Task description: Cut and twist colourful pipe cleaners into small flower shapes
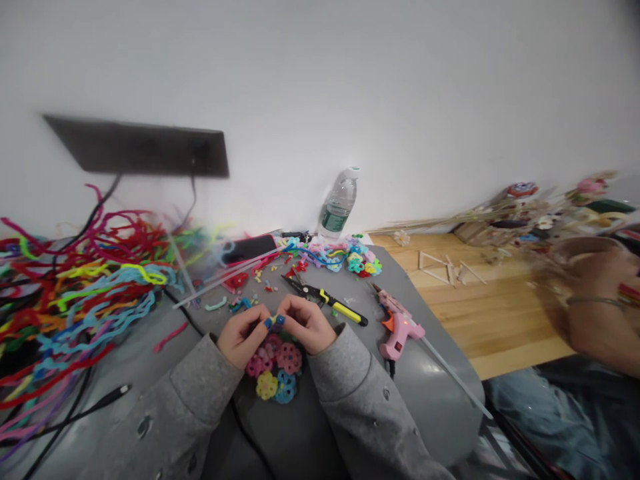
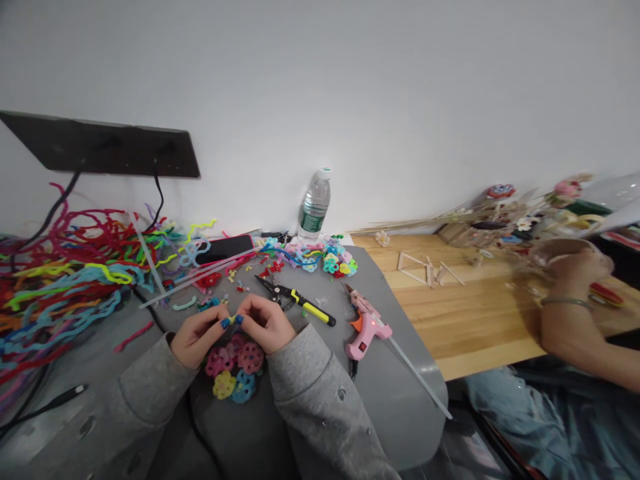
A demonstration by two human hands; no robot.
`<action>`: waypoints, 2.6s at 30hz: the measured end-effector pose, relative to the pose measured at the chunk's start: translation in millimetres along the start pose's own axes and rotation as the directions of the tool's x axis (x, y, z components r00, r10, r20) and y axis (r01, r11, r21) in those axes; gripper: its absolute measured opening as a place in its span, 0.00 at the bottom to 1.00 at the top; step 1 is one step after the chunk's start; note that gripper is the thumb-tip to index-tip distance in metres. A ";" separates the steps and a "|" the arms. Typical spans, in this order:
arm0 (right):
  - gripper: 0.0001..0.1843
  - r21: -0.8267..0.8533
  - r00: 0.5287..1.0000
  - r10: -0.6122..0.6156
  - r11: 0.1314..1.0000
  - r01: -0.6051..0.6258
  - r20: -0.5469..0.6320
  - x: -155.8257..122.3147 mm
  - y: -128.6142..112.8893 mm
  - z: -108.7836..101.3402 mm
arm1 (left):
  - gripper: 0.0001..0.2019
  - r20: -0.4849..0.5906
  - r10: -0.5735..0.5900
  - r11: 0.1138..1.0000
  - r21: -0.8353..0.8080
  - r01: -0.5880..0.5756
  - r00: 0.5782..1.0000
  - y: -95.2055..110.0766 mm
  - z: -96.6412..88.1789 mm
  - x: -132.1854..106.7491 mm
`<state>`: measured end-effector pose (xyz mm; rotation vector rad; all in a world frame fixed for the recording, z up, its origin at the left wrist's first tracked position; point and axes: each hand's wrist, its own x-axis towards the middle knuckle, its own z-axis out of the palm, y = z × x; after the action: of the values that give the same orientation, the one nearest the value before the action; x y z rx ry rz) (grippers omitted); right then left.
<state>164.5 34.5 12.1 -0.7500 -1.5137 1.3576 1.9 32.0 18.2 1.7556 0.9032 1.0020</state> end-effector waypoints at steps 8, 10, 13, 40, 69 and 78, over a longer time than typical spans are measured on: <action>0.18 -0.062 0.998 -0.021 0.998 0.018 -0.057 0.1 -0.9 0.9 | 0.16 0.017 0.003 1.000 0.015 -0.004 1.000 2.5 2.4 0.6; 0.19 -0.069 0.997 -0.006 0.998 0.001 -0.071 0.4 -1.0 1.1 | 0.16 0.005 0.004 1.000 0.021 -0.005 1.000 1.9 3.0 0.4; 0.20 -0.049 0.997 0.022 0.998 -0.025 -0.075 1.7 -1.4 1.4 | 0.16 -0.024 -0.019 1.000 0.007 0.019 1.000 1.9 3.3 0.8; 0.22 0.009 0.995 0.098 0.995 -0.098 -0.029 2.6 -2.3 0.7 | 0.20 -0.076 -0.103 0.991 -0.088 0.096 0.992 1.0 0.6 0.9; 0.18 -0.055 0.991 0.103 0.994 -0.099 0.086 -0.8 -3.9 2.6 | 0.16 0.036 0.004 0.998 0.060 -0.006 0.999 -0.4 0.8 -1.1; 0.20 -0.053 0.997 0.056 0.997 -0.054 0.048 -1.9 -5.4 2.9 | 0.18 0.031 -0.026 0.992 -0.124 0.030 0.999 4.7 2.3 2.8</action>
<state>163.4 30.6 17.0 -0.8014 -1.5826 1.3912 5.8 32.1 22.7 1.6449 0.8266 0.9905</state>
